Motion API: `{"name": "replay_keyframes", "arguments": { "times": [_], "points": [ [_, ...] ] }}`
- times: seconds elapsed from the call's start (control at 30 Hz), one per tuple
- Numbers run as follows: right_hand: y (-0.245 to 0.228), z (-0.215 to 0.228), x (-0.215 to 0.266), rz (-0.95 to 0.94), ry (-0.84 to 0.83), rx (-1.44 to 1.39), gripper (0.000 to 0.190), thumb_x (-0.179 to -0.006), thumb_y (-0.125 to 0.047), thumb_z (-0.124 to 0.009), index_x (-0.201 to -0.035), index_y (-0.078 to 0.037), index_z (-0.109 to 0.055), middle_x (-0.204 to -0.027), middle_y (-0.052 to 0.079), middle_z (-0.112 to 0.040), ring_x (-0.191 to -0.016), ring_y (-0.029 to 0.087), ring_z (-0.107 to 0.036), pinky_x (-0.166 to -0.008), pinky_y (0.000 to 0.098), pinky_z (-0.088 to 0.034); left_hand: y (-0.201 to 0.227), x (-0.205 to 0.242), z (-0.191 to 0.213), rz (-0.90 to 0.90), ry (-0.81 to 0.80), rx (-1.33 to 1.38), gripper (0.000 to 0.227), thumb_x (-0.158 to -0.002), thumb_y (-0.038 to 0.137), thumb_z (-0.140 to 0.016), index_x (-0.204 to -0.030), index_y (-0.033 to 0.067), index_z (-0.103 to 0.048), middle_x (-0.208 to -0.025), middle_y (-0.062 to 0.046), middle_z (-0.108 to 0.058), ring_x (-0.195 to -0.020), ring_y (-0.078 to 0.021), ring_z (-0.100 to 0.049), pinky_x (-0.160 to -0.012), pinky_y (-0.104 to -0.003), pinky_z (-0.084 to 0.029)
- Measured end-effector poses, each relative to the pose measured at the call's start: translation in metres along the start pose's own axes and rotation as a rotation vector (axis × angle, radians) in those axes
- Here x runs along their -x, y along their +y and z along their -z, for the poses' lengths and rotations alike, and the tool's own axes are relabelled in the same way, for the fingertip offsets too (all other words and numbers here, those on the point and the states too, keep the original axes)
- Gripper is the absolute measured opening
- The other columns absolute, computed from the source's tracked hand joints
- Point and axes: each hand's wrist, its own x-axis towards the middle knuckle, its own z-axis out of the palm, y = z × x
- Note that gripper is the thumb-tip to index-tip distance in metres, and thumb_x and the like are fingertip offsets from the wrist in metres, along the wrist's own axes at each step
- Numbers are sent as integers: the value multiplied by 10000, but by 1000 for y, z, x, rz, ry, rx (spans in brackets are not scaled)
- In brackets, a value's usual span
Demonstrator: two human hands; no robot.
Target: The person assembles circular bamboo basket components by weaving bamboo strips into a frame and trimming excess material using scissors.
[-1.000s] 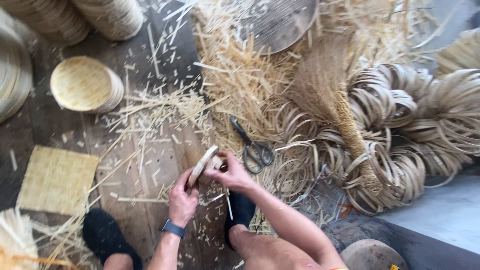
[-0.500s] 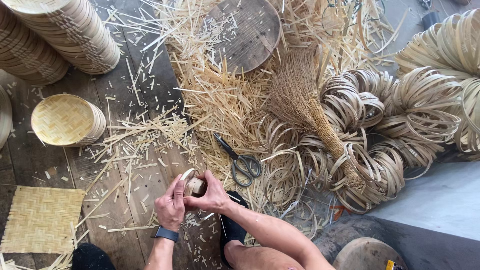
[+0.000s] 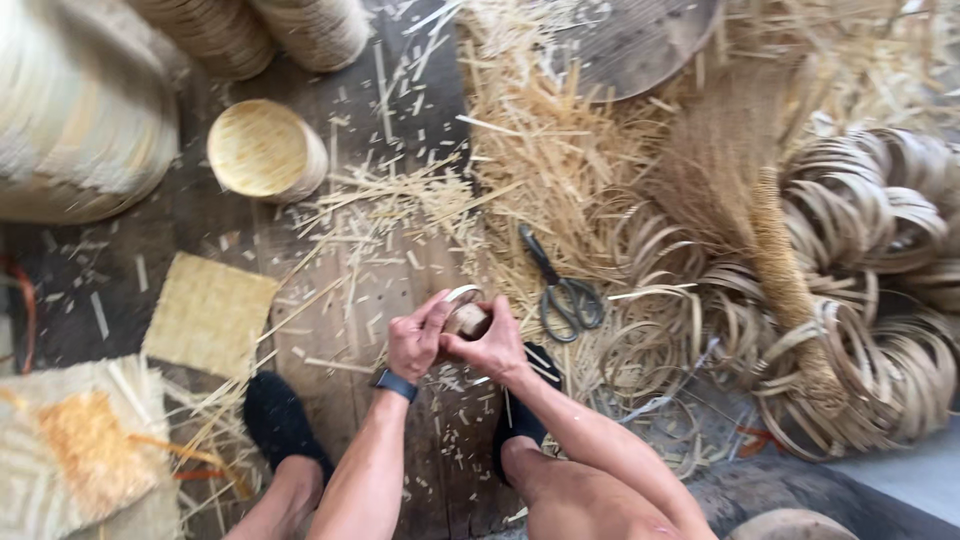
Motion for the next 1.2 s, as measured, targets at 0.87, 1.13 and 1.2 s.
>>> {"name": "replay_keyframes", "arguments": {
  "times": [0.87, 1.13, 1.2],
  "points": [
    [79, 27, 36, 62, -192, -600, 654, -771, -227, -859, -1254, 2, -482, -1175, 109, -644, -1102, 178, -634, -989, 346, -502, -56, 41, 61, -97, 201, -688, 468, -698, 55, -734, -1162, 7, -699, -1322, -250, -636, -1277, -422, -546, -1115, -511, -411],
    [12, 34, 44, 153, -145, 224, 904, -655, -559, -829, -1330, -54, -501, -1144, 147, -625, -1032, 243, -663, -867, 382, -563, -44, 15, 80, -436, -283, -647, 323, -861, -8, -645, -1156, 87, -735, -1314, -132, -689, -1312, -273, -594, -1173, -440, -412],
    [-9, 27, 41, 257, -166, 607, 955, -591, -613, -876, -1317, -91, -542, -1161, 196, -556, -1023, 301, -633, -804, 426, -570, -39, 9, 84, -442, -272, -591, 330, -856, -27, -632, -1156, 72, -730, -1264, -136, -713, -1247, -276, -642, -1127, -425, -468]
  ]
}}
